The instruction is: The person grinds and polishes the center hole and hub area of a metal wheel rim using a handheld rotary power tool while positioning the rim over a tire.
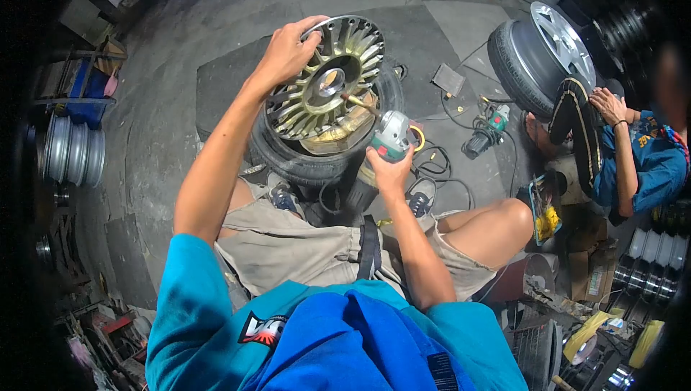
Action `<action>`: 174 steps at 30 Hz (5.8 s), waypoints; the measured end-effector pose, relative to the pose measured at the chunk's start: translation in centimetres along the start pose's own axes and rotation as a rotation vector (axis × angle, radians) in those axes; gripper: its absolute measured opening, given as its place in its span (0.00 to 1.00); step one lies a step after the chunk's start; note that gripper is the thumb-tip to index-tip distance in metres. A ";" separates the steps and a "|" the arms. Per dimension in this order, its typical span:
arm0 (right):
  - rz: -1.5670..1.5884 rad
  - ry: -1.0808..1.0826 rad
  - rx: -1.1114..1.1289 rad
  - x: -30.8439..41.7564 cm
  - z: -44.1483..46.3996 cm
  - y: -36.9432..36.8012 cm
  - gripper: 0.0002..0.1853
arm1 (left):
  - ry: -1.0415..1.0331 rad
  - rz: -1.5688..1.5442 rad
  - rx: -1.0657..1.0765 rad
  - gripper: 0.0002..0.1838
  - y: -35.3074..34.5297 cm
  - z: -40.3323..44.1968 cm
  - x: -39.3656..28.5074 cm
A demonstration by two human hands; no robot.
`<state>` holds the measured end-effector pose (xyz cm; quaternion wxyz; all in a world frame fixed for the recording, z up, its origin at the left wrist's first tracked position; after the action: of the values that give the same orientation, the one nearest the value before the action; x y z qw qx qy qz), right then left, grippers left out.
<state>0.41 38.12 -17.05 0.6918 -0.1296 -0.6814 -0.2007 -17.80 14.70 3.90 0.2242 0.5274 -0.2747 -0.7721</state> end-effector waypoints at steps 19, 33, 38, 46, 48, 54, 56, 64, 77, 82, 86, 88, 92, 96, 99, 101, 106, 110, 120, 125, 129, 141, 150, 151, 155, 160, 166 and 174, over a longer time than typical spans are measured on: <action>-0.040 -0.020 -0.025 2.5 0.4 -0.1 0.40 | 0.068 -0.050 0.050 0.22 0.2 -0.2 -0.8; -0.109 -0.188 0.005 -2.7 -0.3 -0.4 0.57 | 0.073 -0.019 0.029 0.21 0.5 -0.7 -0.8; 0.075 -0.301 0.093 -2.4 -4.0 -1.6 0.29 | 0.045 0.002 0.013 0.20 0.3 -0.6 -0.5; 0.299 -0.466 0.211 -1.8 -5.6 -2.9 0.34 | 0.064 -0.061 0.017 0.19 0.9 -1.2 -0.5; 0.302 -0.451 0.176 -2.9 -4.9 -2.5 0.31 | 0.071 -0.055 0.015 0.19 1.0 -1.4 -0.6; 0.123 -0.288 0.110 -2.6 -3.1 -1.6 0.29 | 0.038 -0.044 -0.002 0.20 0.7 -1.3 -0.7; 0.162 -0.399 0.160 -2.1 -4.4 -2.1 0.39 | 0.064 -0.045 -0.001 0.20 0.6 -1.3 -0.6; 0.196 -0.397 0.085 -2.4 -3.8 -1.9 0.31 | 0.039 -0.030 -0.009 0.20 0.9 -1.7 -1.1; 0.263 -0.446 0.212 -3.5 -4.0 -1.6 0.41 | 0.060 -0.054 -0.013 0.20 0.7 -2.0 -0.9; 0.175 -0.311 0.035 -6.2 -2.1 -0.9 0.23 | 0.018 -0.041 0.004 0.20 0.6 -1.8 -1.4; 0.089 -0.213 0.077 -4.1 -2.6 -0.5 0.23 | 0.062 -0.044 0.025 0.20 0.7 -1.7 -1.6; 0.210 -0.384 0.215 -4.0 -3.5 -1.3 0.37 | 0.073 -0.058 0.023 0.20 0.6 -1.6 -1.2; 0.237 -0.340 0.086 -3.2 -2.7 -1.3 0.23 | -0.006 -0.042 -0.025 0.20 0.8 -1.9 -1.3; 0.233 -0.494 0.202 -4.4 -3.0 -1.1 0.35 | 0.047 -0.047 0.007 0.20 0.9 -1.9 -2.0; 0.402 -0.567 0.290 -2.4 -4.9 -1.9 0.24 | 0.073 -0.056 0.021 0.20 0.8 -1.8 -1.4; 0.565 -0.679 0.339 -1.9 -6.0 -2.5 0.16 | 0.064 -0.067 0.017 0.19 0.7 -1.9 -1.2; 0.529 -0.662 0.291 -2.0 -4.9 -2.0 0.18 | 0.092 -0.090 -0.003 0.19 1.1 -2.3 -1.7; 0.513 -0.658 0.336 -1.0 -5.6 -2.4 0.19 | 0.086 -0.074 0.017 0.19 0.7 -1.9 -1.5; 0.198 -0.311 0.064 -4.6 -0.3 -0.6 0.28 | 0.049 -0.081 -0.004 0.20 0.5 -1.9 -1.8; -0.050 -0.254 0.021 -4.6 1.0 0.0 0.56 | 0.060 -0.063 0.016 0.20 0.1 -1.1 -2.0; 0.001 -0.270 0.172 -2.1 -0.3 -0.3 0.53 | 0.029 -0.024 -0.003 0.19 -0.4 -0.4 -0.9; -0.112 -0.238 0.043 -3.8 0.5 0.1 0.59 | 0.088 -0.057 0.035 0.20 -0.3 -0.5 -1.6; 0.056 -0.189 0.006 -0.4 2.2 0.3 0.35 | 0.009 -0.036 -0.002 0.19 -0.5 -0.5 -1.9; 0.018 -0.170 -0.019 -0.3 2.7 0.3 0.35 | 0.022 -0.037 0.010 0.19 -0.7 -0.5 -2.0; -0.013 -0.128 -0.003 -2.0 1.7 0.4 0.44 | 0.054 -0.070 0.019 0.20 -0.6 -0.4 -2.2; 0.042 -0.205 0.053 -1.4 0.4 0.1 0.53 | 0.009 -0.052 0.006 0.20 -0.7 -0.5 -1.9; -0.025 -0.149 -0.050 -2.8 1.4 0.7 0.36 | 0.029 -0.035 0.026 0.20 -0.6 -0.6 -2.6; 0.067 -0.221 0.032 -1.1 0.9 0.3 0.48 | 0.014 -0.065 0.036 0.20 -0.6 -0.7 -2.6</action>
<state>-0.21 38.87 -18.06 0.6207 -0.1626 -0.7520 -0.1508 -16.30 16.69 5.13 0.1914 0.5454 -0.2696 -0.7702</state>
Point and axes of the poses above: each hand's wrist, its own z-axis towards the middle knuckle, its own y-axis out of the back of the hand, x = y × z, the point moved 5 cm from there along z, towards the middle knuckle, and after that the axes turned 3 degrees about y, right-handed, at the moved point
